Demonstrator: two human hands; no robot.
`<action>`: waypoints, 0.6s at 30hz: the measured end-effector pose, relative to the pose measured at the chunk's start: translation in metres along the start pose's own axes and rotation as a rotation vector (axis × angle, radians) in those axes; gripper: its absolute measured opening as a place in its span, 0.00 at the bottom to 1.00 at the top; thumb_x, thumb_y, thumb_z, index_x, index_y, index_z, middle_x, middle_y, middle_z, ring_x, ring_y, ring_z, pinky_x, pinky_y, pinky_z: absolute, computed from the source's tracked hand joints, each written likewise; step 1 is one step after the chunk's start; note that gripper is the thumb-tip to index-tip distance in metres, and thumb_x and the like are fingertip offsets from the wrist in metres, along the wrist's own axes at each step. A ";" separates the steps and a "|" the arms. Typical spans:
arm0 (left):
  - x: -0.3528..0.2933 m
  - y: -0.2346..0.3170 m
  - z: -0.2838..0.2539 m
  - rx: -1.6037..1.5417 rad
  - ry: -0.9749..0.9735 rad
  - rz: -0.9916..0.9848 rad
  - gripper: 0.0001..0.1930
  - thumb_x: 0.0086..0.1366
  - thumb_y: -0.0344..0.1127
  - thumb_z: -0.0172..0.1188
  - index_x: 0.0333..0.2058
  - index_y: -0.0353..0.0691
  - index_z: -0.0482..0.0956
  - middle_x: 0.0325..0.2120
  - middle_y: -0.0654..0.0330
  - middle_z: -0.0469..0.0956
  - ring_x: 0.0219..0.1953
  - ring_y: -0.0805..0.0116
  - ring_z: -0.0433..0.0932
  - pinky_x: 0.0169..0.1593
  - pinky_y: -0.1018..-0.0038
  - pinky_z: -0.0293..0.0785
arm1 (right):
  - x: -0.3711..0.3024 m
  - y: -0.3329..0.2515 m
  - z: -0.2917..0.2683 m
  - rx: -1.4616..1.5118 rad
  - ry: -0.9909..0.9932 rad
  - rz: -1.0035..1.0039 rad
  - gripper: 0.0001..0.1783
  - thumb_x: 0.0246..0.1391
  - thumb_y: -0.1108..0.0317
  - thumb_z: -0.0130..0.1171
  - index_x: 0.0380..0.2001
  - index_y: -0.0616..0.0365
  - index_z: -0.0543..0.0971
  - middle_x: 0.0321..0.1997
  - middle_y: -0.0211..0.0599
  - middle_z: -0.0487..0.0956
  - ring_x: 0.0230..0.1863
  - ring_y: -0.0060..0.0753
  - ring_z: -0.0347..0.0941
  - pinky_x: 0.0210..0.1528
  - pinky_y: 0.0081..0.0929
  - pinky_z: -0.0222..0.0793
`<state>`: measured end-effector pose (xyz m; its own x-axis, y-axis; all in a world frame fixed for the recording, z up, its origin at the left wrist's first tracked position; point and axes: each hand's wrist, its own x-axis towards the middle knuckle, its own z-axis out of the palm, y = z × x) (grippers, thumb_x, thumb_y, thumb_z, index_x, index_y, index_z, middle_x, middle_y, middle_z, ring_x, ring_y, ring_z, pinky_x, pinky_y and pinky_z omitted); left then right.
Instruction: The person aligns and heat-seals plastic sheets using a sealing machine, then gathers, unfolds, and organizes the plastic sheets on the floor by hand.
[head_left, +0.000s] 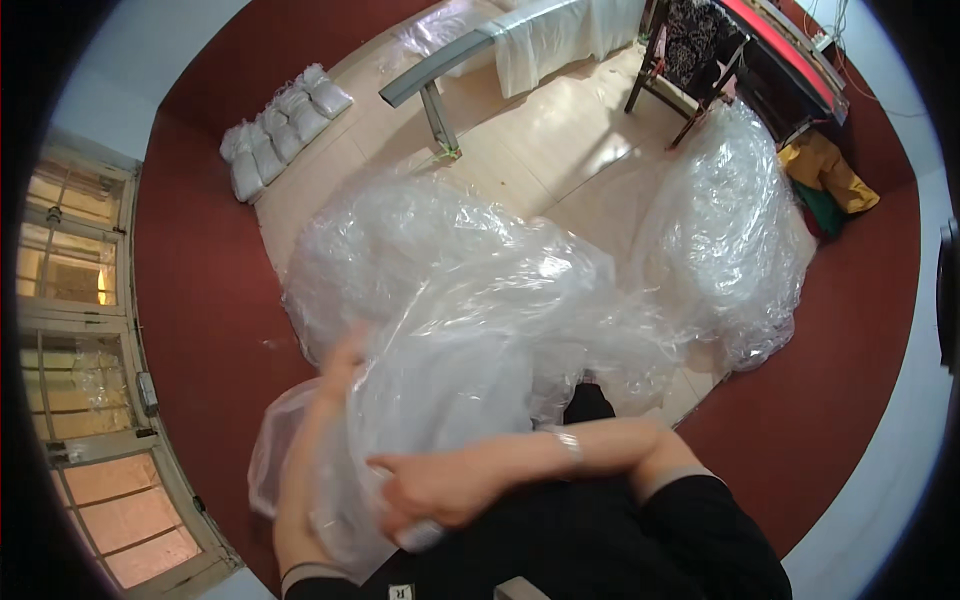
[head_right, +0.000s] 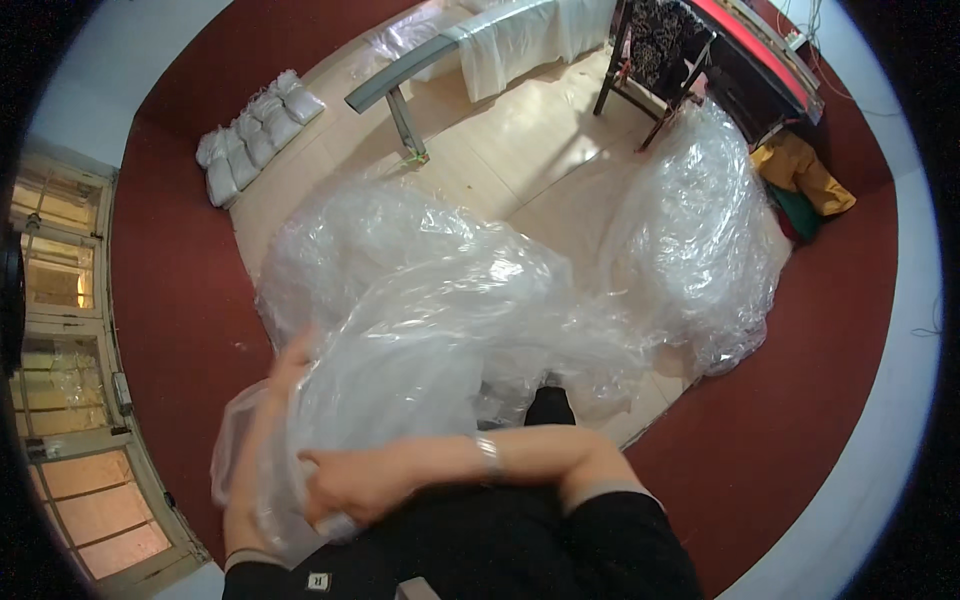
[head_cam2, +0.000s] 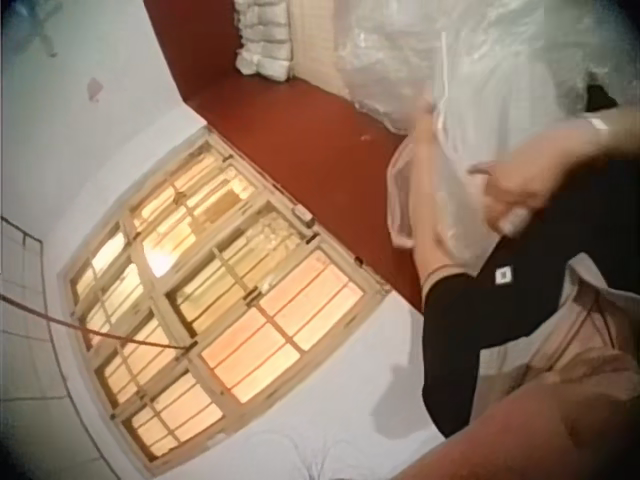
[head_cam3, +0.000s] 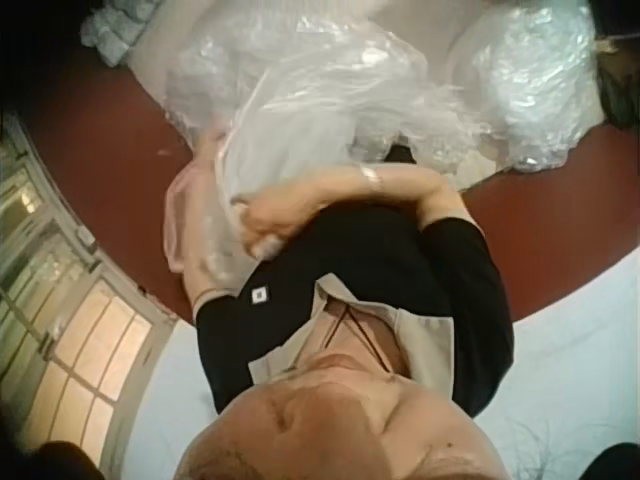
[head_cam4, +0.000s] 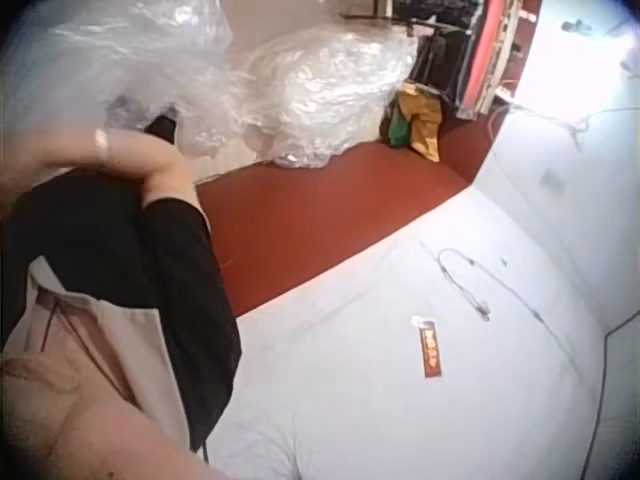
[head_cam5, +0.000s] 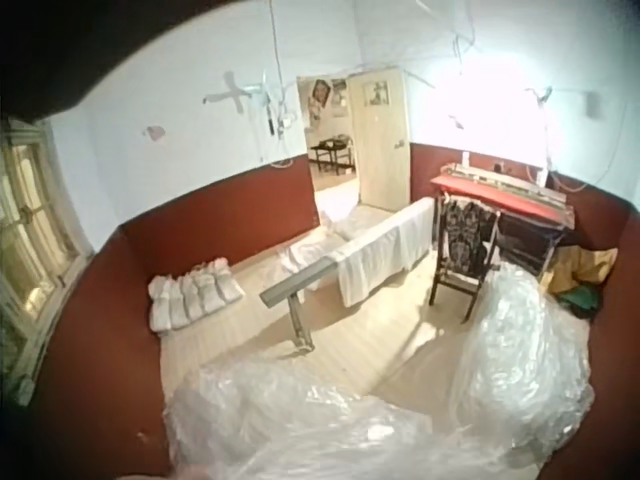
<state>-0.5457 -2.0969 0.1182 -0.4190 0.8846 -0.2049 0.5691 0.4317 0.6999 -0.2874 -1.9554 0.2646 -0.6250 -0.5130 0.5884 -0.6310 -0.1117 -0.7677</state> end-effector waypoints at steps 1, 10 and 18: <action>0.019 -0.008 0.048 -0.030 -0.010 0.027 0.24 0.55 0.33 0.56 0.52 0.36 0.68 0.46 0.55 0.73 0.45 0.66 0.72 0.48 0.73 0.67 | -0.017 -0.026 -0.004 -0.006 -0.015 0.012 0.11 0.45 0.70 0.47 0.35 0.55 0.72 0.33 0.38 0.72 0.37 0.44 0.69 0.59 0.66 0.36; 0.073 0.071 0.137 0.238 0.076 -0.110 0.40 0.50 0.31 0.56 0.61 0.47 0.48 0.38 0.48 0.75 0.34 0.48 0.76 0.35 0.58 0.72 | -0.075 -0.276 0.004 -0.439 0.637 0.149 0.21 0.55 0.51 0.48 0.19 0.54 0.75 0.21 0.35 0.76 0.23 0.35 0.73 0.28 0.38 0.68; 0.194 0.132 0.192 0.453 0.189 0.376 0.14 0.48 0.24 0.51 0.36 0.40 0.71 0.33 0.51 0.72 0.32 0.48 0.74 0.36 0.60 0.71 | -0.094 -0.372 0.059 -0.695 0.731 0.141 0.20 0.58 0.58 0.47 0.12 0.45 0.69 0.17 0.25 0.75 0.20 0.22 0.71 0.29 0.27 0.61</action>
<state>-0.4163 -1.8348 0.0396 -0.2256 0.9621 0.1532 0.9287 0.1649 0.3321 0.0334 -1.9155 0.4799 -0.6949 0.1882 0.6940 -0.5120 0.5481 -0.6614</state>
